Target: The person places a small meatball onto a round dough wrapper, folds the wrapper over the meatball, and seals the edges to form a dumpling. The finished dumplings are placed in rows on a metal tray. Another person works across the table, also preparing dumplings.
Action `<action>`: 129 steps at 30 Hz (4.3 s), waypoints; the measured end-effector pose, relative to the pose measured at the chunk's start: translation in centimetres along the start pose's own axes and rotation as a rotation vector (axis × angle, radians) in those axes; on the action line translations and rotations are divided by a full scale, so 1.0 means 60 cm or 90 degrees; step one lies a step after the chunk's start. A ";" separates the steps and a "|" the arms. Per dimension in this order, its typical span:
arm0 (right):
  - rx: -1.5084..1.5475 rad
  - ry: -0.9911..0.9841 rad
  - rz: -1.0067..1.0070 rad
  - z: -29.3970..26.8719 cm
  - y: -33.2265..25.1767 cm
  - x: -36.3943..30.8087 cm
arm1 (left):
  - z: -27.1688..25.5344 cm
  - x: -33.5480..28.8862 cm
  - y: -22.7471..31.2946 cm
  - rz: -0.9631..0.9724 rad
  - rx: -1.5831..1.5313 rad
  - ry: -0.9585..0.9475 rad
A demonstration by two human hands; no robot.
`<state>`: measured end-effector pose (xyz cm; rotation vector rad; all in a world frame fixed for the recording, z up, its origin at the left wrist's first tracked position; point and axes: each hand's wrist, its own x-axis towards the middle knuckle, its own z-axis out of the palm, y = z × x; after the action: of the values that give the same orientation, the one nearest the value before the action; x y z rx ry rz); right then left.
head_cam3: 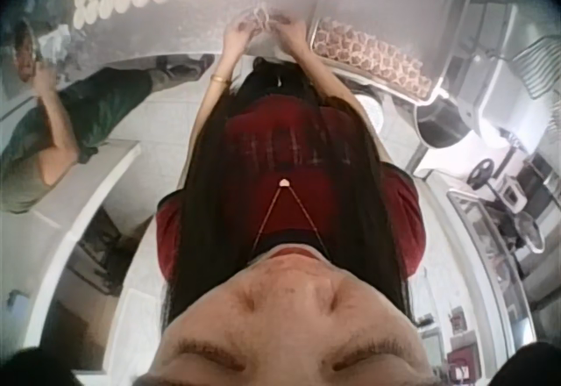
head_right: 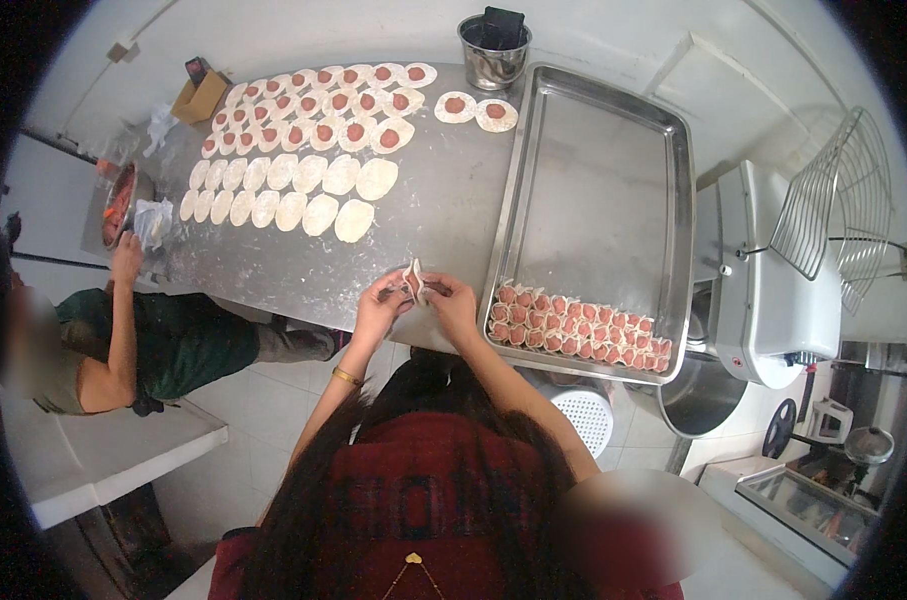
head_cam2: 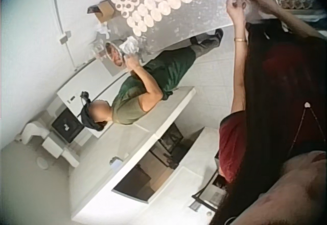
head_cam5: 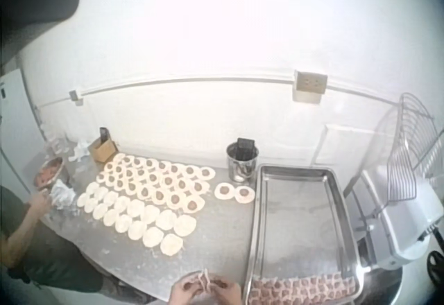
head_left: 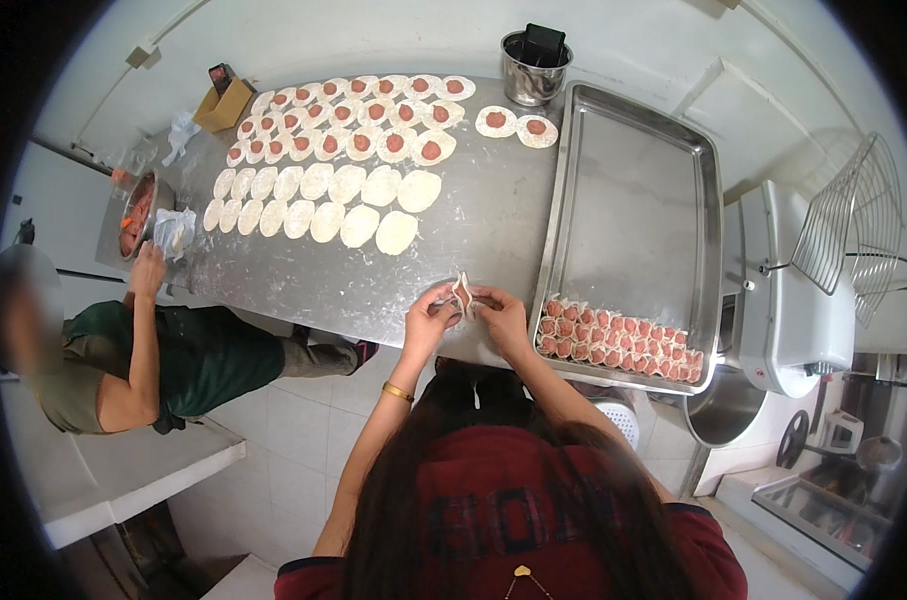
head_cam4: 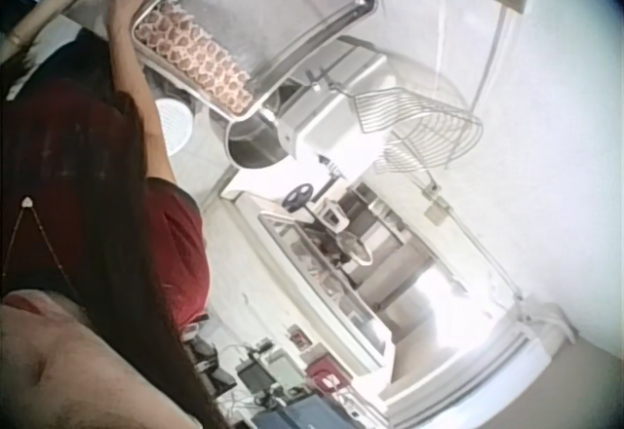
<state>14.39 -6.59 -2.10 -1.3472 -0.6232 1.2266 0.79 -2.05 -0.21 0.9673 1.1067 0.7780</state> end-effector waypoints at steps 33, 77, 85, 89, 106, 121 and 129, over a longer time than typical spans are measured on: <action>-0.418 -0.167 -0.231 -0.022 -0.061 -0.013 | 0.004 -0.034 -0.036 0.218 0.211 0.016; -0.703 -0.143 -0.304 -0.034 -0.073 -0.024 | 0.020 -0.039 0.010 0.215 0.476 -0.100; -0.642 -0.118 -0.325 -0.034 -0.074 -0.011 | 0.028 -0.025 0.026 0.179 0.603 -0.130; -0.717 -0.097 -0.252 -0.040 -0.079 -0.026 | 0.029 -0.028 0.031 0.323 0.517 -0.113; -0.629 0.006 -0.221 -0.030 -0.070 0.002 | 0.050 0.019 0.029 0.318 0.440 -0.139; -0.607 0.020 -0.215 -0.023 -0.078 0.014 | 0.064 0.021 0.030 0.233 0.386 -0.052; -0.688 -0.020 -0.289 -0.026 -0.073 0.008 | 0.030 0.031 0.031 0.231 0.405 -0.038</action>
<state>17.24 -5.82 1.53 -1.8800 -1.6512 0.4954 2.93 -0.10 1.08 1.7522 1.1646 0.6834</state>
